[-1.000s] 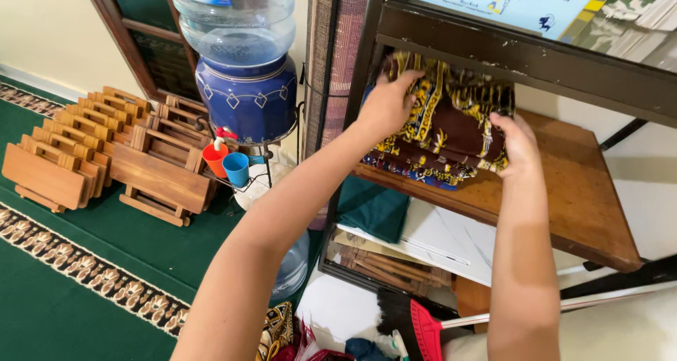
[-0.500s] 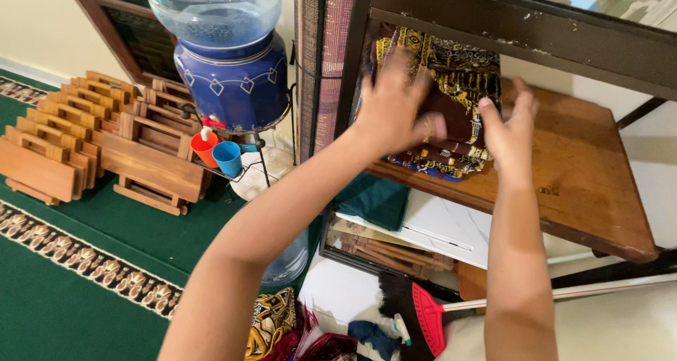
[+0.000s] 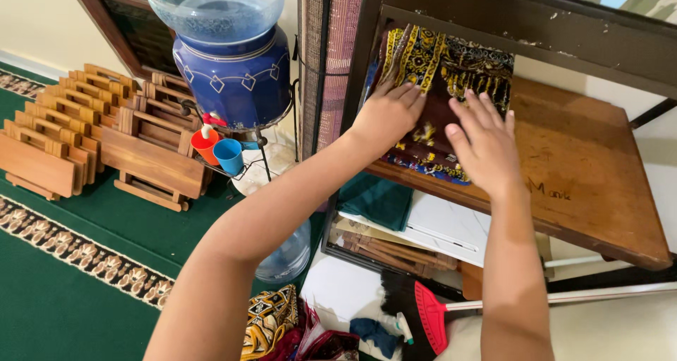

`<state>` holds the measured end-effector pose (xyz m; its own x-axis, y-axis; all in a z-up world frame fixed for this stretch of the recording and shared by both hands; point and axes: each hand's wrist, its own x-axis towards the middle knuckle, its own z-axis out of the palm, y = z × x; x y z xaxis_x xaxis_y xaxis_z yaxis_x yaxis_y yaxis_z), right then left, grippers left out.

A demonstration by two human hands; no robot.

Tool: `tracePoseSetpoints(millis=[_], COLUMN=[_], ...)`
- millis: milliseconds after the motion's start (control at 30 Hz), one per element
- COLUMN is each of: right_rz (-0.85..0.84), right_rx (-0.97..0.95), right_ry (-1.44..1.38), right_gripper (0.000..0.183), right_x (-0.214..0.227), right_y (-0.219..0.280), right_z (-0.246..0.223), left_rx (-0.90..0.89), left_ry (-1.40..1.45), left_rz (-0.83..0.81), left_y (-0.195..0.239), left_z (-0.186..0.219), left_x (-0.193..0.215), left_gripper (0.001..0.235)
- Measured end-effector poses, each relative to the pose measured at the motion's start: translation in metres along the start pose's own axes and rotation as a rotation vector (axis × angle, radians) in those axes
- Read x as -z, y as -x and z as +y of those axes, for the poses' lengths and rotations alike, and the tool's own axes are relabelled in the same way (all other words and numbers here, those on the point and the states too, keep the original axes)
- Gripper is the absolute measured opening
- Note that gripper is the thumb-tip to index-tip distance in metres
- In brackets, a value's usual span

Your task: The person folds multiple patterned mats by hand and places them one by one onto a wooden shelf.

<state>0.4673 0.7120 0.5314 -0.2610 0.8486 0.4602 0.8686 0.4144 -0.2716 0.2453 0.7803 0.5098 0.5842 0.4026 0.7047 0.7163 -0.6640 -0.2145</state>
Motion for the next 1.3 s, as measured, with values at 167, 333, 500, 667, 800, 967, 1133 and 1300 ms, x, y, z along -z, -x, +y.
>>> tracePoseSetpoints(millis=[167,333,500,667,800,967,1133,1300], right_rz=[-0.092,-0.008,0.053,0.072,0.16,0.57,0.821,0.725], right_rx=[0.038,-0.097,-0.016,-0.018,-0.026,0.021,-0.051,-0.138], right_ry=[0.032,-0.032,0.084,0.003,-0.121,-0.479,-0.682,-0.803], right_gripper=[0.055,0.055,0.058,0.053,0.039,0.024,0.053,0.06], right_x=[0.006,0.0,-0.013,-0.019,-0.028,-0.061,-0.126,-0.211], right_y=[-0.004,-0.018,-0.008,-0.014,-0.01,0.026,0.106,0.214], right_z=[0.006,0.012,0.013,0.02,0.031,0.042,-0.003,-0.105], left_rx=[0.089,0.283,0.39,0.444,0.43,0.41,0.174,0.589], left_ry=[0.096,0.216,0.252,0.243,0.241,0.293,0.38,0.656], left_rz=[-0.296,-0.304,-0.427,-0.538,-0.516,-0.245,0.218,0.125], left_y=[-0.011,-0.032,-0.012,-0.019,-0.022,-0.004,0.123,0.367], left_z=[0.0,0.006,0.005,0.006,0.005,0.009,0.028,0.092], left_x=[0.025,0.025,0.002,-0.002,-0.006,0.001,0.045,0.064], left_gripper=[0.047,0.054,0.07,0.069,0.07,0.054,0.053,0.053])
